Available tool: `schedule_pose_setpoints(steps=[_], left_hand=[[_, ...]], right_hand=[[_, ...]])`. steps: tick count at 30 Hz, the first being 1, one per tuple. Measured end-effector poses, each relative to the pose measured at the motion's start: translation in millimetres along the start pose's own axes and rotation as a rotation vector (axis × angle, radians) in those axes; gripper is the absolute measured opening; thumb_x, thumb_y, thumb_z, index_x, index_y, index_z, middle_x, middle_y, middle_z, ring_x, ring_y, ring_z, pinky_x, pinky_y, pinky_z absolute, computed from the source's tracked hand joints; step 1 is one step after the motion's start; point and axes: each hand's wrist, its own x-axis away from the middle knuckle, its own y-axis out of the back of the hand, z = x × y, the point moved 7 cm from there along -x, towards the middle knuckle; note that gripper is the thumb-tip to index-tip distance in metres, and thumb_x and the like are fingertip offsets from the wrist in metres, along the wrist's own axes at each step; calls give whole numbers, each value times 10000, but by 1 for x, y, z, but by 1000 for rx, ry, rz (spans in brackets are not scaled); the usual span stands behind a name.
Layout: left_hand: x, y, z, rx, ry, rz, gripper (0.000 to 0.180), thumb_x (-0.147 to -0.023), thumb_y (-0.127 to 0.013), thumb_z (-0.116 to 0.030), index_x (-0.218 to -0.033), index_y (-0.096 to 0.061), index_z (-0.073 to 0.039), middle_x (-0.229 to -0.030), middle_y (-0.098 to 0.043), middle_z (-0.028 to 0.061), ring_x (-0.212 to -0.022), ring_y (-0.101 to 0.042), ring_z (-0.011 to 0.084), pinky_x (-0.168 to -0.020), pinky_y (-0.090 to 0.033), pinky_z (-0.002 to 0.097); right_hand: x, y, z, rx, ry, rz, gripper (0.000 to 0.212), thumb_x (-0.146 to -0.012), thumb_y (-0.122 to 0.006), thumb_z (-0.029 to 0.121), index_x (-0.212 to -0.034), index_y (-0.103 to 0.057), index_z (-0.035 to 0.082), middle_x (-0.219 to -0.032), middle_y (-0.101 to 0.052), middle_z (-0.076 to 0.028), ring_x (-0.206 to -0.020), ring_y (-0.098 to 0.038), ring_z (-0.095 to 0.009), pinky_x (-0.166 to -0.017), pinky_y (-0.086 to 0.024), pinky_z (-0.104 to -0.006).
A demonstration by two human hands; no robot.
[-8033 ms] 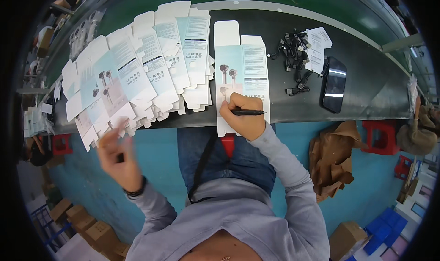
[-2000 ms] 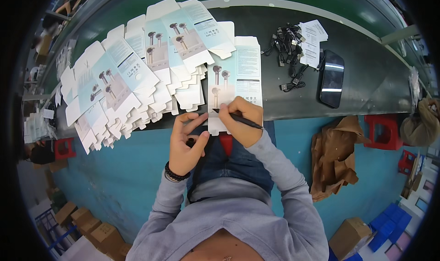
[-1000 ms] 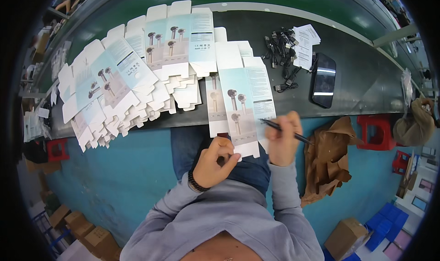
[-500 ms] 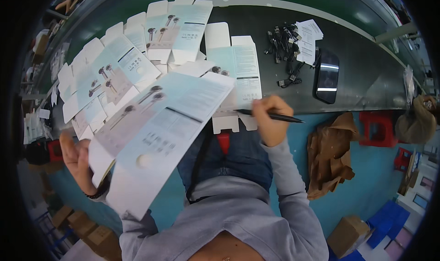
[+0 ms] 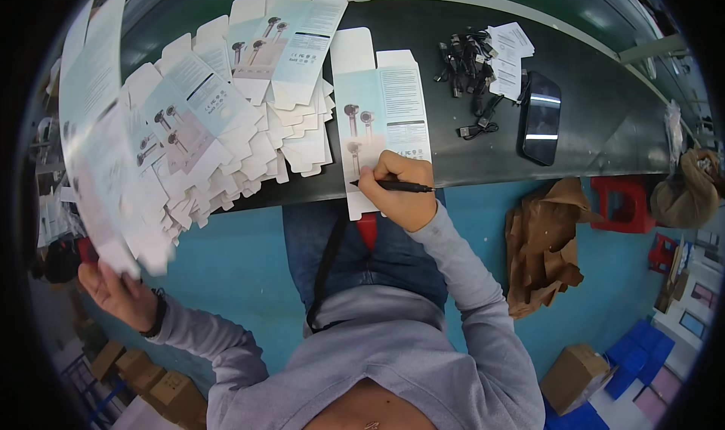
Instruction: Marking product packaging boxes with a pen on an electronics factory assembly line.
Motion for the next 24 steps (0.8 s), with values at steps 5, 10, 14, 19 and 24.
schedule_pose_setpoints(steps=[5,10,14,19,24], left_hand=[[5,-40,32,-417,24,193,233,-844,-569,-68,-1016,-415,-31,-545,-431,-37,-456,-330,9,-479,-254,172],[26,-30,31,-796,-41,69,197,-827,-602,-82,-950,-461,-22,-525,-399,-52,-486,-294,23,-491,-249,184],[95,-78,57,-288,213,549,147,-849,-557,-83,-875,-418,-44,-638,-568,45,-462,-395,32,-442,-310,187],[230,-129,90,123,912,1126,277,-890,-462,-72,-1062,-245,-86,-936,-606,221,-392,-399,73,-364,-318,193],[246,-155,82,196,891,1088,292,-876,-477,-37,-1051,-247,-83,-728,-598,136,-399,-388,54,-377,-299,182]], right_hand=[[-1,-3,-1,7,4,22,246,-717,-635,18,-554,-449,21,-475,-466,-7,-454,-390,-34,-426,-317,-215],[1,6,-18,-145,-95,-72,217,-737,-606,-17,-584,-459,31,-537,-498,-4,-497,-407,-32,-465,-337,-203],[12,21,-18,-341,-200,-121,198,-754,-574,-55,-607,-473,30,-596,-514,1,-543,-440,-35,-500,-363,-196],[28,14,-10,-412,-208,-116,207,-771,-593,1,-605,-477,42,-570,-516,0,-523,-457,-29,-469,-359,-198],[51,19,-18,-575,-256,-68,225,-809,-580,34,-631,-444,54,-553,-503,16,-498,-440,-9,-447,-337,-180]])
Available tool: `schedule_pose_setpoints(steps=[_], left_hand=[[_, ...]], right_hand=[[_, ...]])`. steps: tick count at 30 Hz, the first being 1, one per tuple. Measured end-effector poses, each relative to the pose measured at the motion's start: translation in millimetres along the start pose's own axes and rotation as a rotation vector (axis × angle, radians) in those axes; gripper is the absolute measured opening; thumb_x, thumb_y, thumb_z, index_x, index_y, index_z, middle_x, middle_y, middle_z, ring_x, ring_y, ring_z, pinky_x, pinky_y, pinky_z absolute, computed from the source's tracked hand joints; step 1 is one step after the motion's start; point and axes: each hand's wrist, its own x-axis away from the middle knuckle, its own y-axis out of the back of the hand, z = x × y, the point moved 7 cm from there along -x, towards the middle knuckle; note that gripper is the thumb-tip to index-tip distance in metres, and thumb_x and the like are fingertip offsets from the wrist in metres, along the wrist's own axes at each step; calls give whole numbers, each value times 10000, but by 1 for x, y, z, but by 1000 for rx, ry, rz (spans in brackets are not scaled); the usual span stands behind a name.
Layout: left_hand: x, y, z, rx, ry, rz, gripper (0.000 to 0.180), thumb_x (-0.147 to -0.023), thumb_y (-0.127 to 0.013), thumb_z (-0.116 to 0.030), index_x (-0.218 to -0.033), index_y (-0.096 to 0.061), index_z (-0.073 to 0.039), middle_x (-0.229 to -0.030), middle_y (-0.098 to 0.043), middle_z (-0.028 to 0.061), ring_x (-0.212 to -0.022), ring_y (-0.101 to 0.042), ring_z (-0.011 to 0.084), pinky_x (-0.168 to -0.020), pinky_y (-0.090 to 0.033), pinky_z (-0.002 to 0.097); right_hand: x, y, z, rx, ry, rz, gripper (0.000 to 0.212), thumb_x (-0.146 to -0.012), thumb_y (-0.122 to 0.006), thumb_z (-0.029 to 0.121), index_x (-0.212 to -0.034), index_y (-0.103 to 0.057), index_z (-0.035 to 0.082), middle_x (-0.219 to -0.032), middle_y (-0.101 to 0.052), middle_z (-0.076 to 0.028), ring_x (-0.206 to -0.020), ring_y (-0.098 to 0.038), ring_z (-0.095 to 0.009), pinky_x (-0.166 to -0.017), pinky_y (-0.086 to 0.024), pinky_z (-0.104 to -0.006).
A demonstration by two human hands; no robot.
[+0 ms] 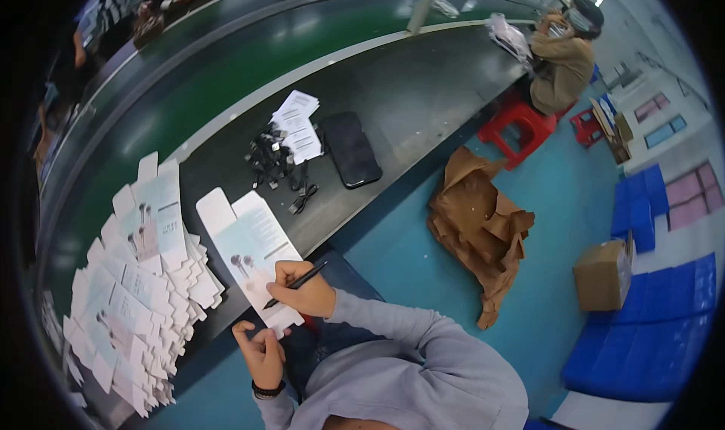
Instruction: Marking product packaging boxes with a pen on an electronics factory assembly line.
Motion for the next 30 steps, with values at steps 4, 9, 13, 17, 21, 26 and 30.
schedule_pose_setpoints(steps=[4,9,13,17,21,26,30], left_hand=[[-3,-25,-18,-26,-39,63,268,-871,-469,-17,-1034,-259,-46,-737,-610,146,-483,-476,81,-422,-340,193],[-1,-11,-47,-517,-401,-44,252,-867,-454,7,-1049,-280,5,-575,-517,64,-502,-503,114,-448,-370,216],[11,-5,-81,-69,-354,-117,362,-880,-458,-29,-1141,-211,-76,-526,-494,52,-349,-400,98,-336,-308,213],[16,22,-113,-21,-319,-166,396,-839,-474,48,-1110,-210,-67,-560,-539,99,-392,-454,114,-382,-347,214],[22,70,-163,-22,-443,-425,449,-810,-502,63,-1141,-223,-57,-543,-531,65,-393,-444,93,-369,-332,204],[26,145,-192,-441,-457,-851,514,-817,-542,10,-1246,-269,-64,-521,-466,-24,-419,-367,37,-374,-267,197],[-32,161,-211,-545,-746,-709,523,-812,-527,-26,-1277,-289,-20,-939,-583,154,-655,-540,152,-540,-455,247]], right_hand=[[9,18,14,-123,-23,-73,229,-825,-580,71,-645,-440,63,-559,-502,15,-506,-458,-14,-445,-342,-173],[11,27,39,-233,45,-158,179,-863,-535,140,-720,-451,72,-570,-513,3,-495,-472,-31,-442,-353,-168],[14,48,54,-328,179,-402,209,-914,-466,271,-819,-434,87,-550,-386,3,-391,-403,-81,-355,-330,-209],[31,90,85,-60,415,-457,347,-927,-393,394,-797,-483,85,-588,-430,-27,-467,-432,-109,-425,-355,-231],[26,131,102,-54,546,-416,328,-926,-416,365,-846,-465,51,-605,-480,-66,-517,-446,-112,-475,-346,-215],[-24,185,114,122,476,-529,300,-939,-402,327,-851,-493,55,-606,-491,-31,-488,-407,-67,-442,-297,-198],[-97,249,150,299,521,-575,213,-921,-465,223,-831,-517,37,-630,-513,-37,-547,-458,-70,-508,-367,-205]])
